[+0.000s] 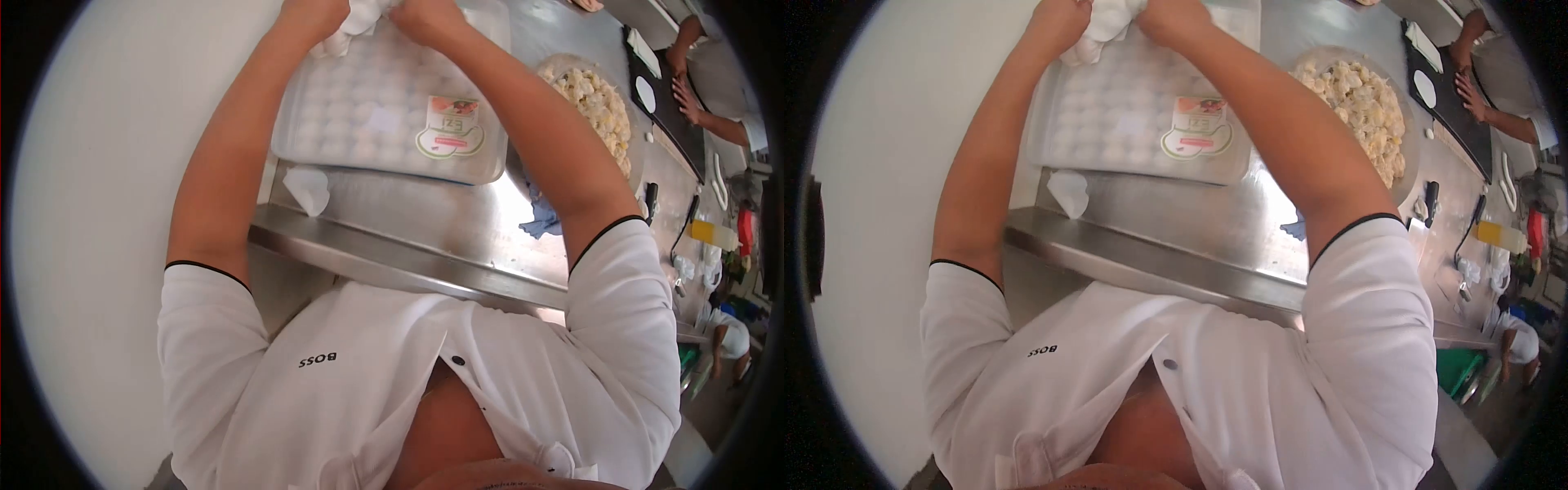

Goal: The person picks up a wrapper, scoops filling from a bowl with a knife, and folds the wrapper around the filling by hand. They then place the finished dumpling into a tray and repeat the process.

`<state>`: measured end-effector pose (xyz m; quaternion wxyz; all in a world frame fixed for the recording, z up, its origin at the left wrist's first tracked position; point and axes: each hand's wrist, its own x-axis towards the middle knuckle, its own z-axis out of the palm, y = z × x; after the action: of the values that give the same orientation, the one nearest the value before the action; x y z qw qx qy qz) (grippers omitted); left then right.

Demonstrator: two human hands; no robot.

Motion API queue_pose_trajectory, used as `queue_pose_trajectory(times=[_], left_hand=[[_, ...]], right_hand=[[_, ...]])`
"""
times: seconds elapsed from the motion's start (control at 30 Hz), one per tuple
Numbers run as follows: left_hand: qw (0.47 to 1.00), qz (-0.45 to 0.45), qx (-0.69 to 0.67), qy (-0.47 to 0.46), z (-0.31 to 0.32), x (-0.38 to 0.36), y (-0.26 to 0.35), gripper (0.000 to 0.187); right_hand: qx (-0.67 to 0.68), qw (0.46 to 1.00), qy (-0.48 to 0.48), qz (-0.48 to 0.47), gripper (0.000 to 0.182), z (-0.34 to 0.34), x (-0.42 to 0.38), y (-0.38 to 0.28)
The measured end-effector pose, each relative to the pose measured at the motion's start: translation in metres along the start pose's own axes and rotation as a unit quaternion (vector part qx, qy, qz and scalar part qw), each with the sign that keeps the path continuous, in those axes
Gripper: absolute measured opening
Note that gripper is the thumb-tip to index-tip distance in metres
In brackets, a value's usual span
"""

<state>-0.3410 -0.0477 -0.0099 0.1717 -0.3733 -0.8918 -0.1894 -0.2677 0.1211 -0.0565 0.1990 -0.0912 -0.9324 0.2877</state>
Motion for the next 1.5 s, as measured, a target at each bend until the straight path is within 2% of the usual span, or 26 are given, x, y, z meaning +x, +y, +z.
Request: queue_pose_trajectory(times=[0.07,0.13,0.17,0.2,0.23,0.27,0.33,0.4,0.47,0.5,0.57,0.6,0.67,0.7,0.77,0.83,0.9,1.0,1.03,1.1,1.13,1.17,1.2,1.33,1.4,1.5], left_hand=[[0.998,-0.046,0.009,-0.053,-0.043,-0.023,0.013,0.027],[0.969,-0.101,-0.045,-0.221,-0.098,-0.046,0.049,0.026],[0.943,-0.12,-0.009,-0.309,-0.11,-0.056,0.053,0.029],[0.941,-0.131,-0.007,-0.312,-0.12,-0.075,0.056,0.029],[0.927,-0.099,-0.052,-0.359,-0.133,-0.095,0.059,0.024],[0.907,-0.066,-0.097,-0.405,-0.143,-0.112,0.065,0.029],[0.878,-0.07,-0.08,-0.466,-0.149,-0.144,0.077,0.027],[0.879,-0.073,-0.078,-0.464,-0.13,-0.175,0.072,0.024],[0.859,-0.039,0.087,-0.503,-0.116,-0.189,0.07,0.027],[0.862,-0.034,0.092,-0.498,-0.109,-0.192,0.066,0.027],[0.826,-0.045,0.149,-0.541,-0.096,-0.194,0.051,0.033],[0.831,-0.038,0.157,-0.533,-0.089,-0.197,0.039,0.033],[0.805,-0.005,0.169,-0.569,-0.073,-0.199,0.02,0.04],[0.808,0.003,0.177,-0.562,-0.069,-0.196,0.023,0.04],[0.767,-0.043,0.14,-0.625,-0.066,-0.191,0.033,0.048],[0.769,-0.055,0.147,-0.619,-0.066,-0.19,0.031,0.051],[0.753,-0.13,0.137,-0.63,-0.07,-0.186,0.037,0.056],[0.737,-0.201,0.1,-0.637,-0.061,-0.189,0.023,0.054],[0.739,-0.199,0.101,-0.636,-0.06,-0.188,0.024,0.054],[0.735,-0.121,0.163,-0.647,-0.06,-0.189,0.025,0.053],[0.735,-0.12,0.166,-0.646,-0.058,-0.191,0.018,0.053],[0.752,-0.063,0.168,-0.635,-0.053,-0.197,0.007,0.051],[0.765,-0.005,0.169,-0.621,-0.051,-0.199,0.006,0.049],[0.765,-0.023,0.179,-0.618,-0.042,-0.202,-0.003,0.045],[0.763,-0.082,0.134,-0.627,-0.042,-0.2,-0.004,0.041],[0.772,-0.09,0.133,-0.614,-0.047,-0.2,0.002,0.041]], right_hand=[[-0.02,0.996,-0.088,-0.027,0.024,-0.02,-0.013,-0.001],[0.02,0.995,-0.096,-0.024,0.027,-0.05,-0.041,-0.006],[0.066,0.992,-0.089,-0.064,0.028,-0.061,-0.061,-0.004],[0.112,0.985,-0.077,-0.103,0.03,-0.076,-0.08,-0.003],[0.105,0.981,-0.151,-0.057,0.033,-0.099,-0.096,-0.007],[0.097,0.97,-0.223,-0.01,0.037,-0.123,-0.115,-0.013],[0.16,0.944,-0.286,0.025,0.036,-0.161,-0.155,-0.021],[0.209,0.924,-0.305,0.093,0.037,-0.191,-0.192,-0.032],[0.23,0.913,-0.316,0.116,0.035,-0.21,-0.221,-0.025],[0.249,0.9,-0.331,0.139,0.033,-0.218,-0.234,-0.022],[0.269,0.892,-0.328,0.159,0.033,-0.23,-0.258,-0.018],[0.288,0.879,-0.333,0.18,0.032,-0.234,-0.268,-0.015],[0.29,0.878,-0.335,0.184,0.033,-0.24,-0.281,-0.012],[0.282,0.881,-0.332,0.183,0.034,-0.241,-0.285,-0.01],[0.277,0.888,-0.318,0.182,0.035,-0.239,-0.292,-0.008],[0.297,0.877,-0.328,0.185,0.037,-0.236,-0.289,-0.005],[0.281,0.889,-0.315,0.174,0.038,-0.233,-0.286,0.0],[0.262,0.899,-0.31,0.166,0.039,-0.232,-0.286,0.007],[0.24,0.901,-0.323,0.159,0.04,-0.231,-0.286,0.009],[0.22,0.904,-0.335,0.152,0.041,-0.23,-0.288,0.012],[0.166,0.92,-0.338,0.113,0.04,-0.229,-0.289,0.012],[0.112,0.931,-0.339,0.074,0.039,-0.229,-0.29,0.013],[0.114,0.931,-0.337,0.077,0.039,-0.229,-0.291,0.014],[0.063,0.933,-0.35,0.054,0.039,-0.227,-0.292,0.021],[0.056,0.936,-0.345,0.047,0.039,-0.225,-0.292,0.023],[0.035,0.932,-0.356,0.055,0.039,-0.228,-0.29,0.021]])
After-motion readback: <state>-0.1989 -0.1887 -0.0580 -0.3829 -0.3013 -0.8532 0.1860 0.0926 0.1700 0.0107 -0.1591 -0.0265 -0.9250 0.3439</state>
